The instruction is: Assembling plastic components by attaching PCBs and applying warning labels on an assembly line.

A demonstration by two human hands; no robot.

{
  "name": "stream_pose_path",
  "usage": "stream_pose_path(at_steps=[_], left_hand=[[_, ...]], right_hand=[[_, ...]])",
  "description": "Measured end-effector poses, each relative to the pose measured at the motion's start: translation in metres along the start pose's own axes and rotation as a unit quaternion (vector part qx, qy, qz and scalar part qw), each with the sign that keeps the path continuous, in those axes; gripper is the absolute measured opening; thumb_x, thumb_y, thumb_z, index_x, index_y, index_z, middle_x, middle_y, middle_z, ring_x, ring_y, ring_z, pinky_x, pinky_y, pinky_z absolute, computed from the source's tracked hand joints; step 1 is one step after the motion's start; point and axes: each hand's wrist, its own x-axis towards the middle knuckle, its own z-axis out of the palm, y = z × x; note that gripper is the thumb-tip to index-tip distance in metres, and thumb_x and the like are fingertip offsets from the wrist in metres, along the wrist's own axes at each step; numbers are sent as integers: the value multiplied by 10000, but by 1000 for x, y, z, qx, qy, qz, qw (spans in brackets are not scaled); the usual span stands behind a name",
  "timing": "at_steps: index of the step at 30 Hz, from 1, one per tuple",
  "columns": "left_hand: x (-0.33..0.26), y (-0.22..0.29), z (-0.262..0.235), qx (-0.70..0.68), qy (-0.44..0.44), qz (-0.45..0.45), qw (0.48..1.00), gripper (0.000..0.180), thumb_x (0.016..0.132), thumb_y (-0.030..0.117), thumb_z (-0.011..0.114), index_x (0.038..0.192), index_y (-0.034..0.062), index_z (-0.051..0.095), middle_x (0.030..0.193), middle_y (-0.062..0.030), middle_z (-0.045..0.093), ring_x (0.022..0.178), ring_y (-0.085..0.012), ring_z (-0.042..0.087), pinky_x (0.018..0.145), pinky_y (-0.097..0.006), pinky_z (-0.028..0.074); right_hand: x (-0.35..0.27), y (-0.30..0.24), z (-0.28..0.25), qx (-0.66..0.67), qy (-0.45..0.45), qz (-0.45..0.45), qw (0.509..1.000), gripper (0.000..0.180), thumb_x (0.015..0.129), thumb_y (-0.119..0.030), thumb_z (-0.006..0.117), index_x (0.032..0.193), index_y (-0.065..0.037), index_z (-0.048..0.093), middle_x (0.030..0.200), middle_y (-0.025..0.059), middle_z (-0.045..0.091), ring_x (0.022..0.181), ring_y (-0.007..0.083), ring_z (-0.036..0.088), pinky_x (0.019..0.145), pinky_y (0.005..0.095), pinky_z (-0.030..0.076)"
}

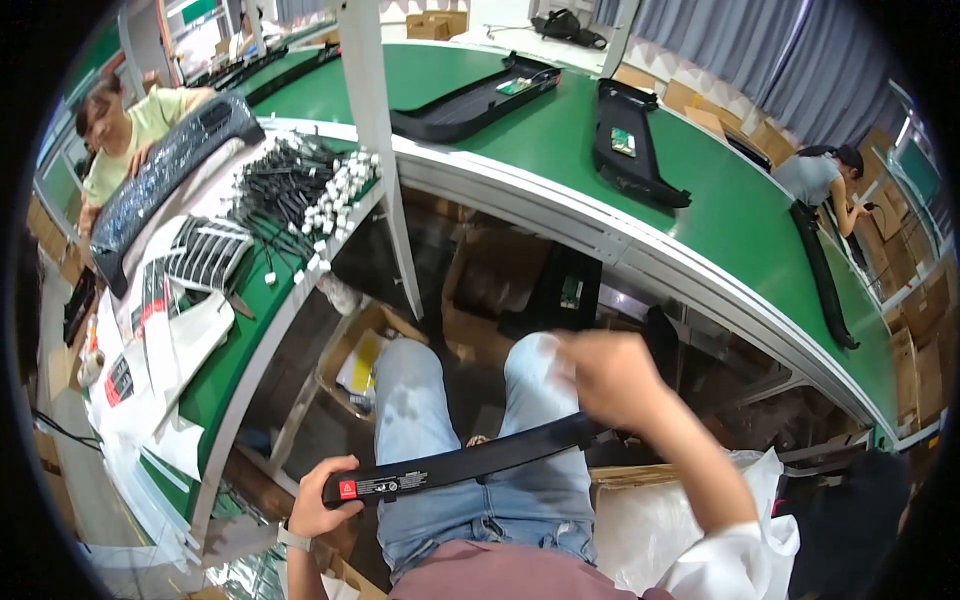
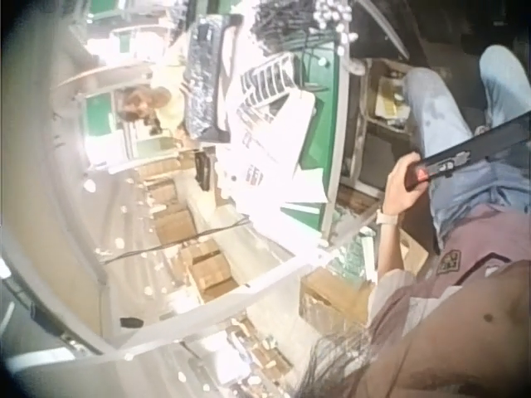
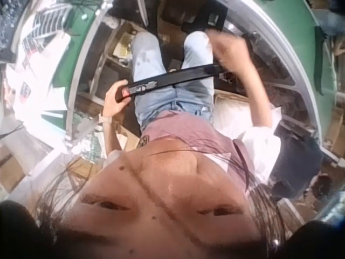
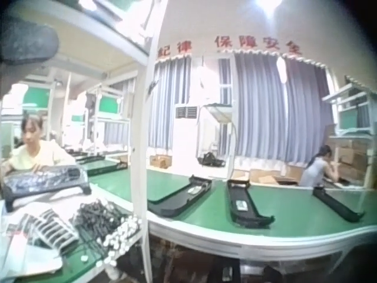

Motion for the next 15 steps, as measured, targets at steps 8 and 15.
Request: stream_pose_path(at_steps=[8,15], left_hand=[[-44,-88,20,-333,276,-214,876,574,578,123,594,1116,-62,659,1007,-107,685,926,-226,630,908,-293,463],[-63,-48,1,-339,424,-220,810,208,641,118,551,811,30,634,825,-70,646,809,-215,615,820,-320,502]], right_hand=[[128,222,-48,-343,196,170,903,450,782,-309,755,1101,-36,594,1033,123,652,993,299,638,864,448,496],[119,189,-96,-258,367,53,892,371,781,-381,764,749,-53,596,729,159,627,689,362,636,590,439,496]])
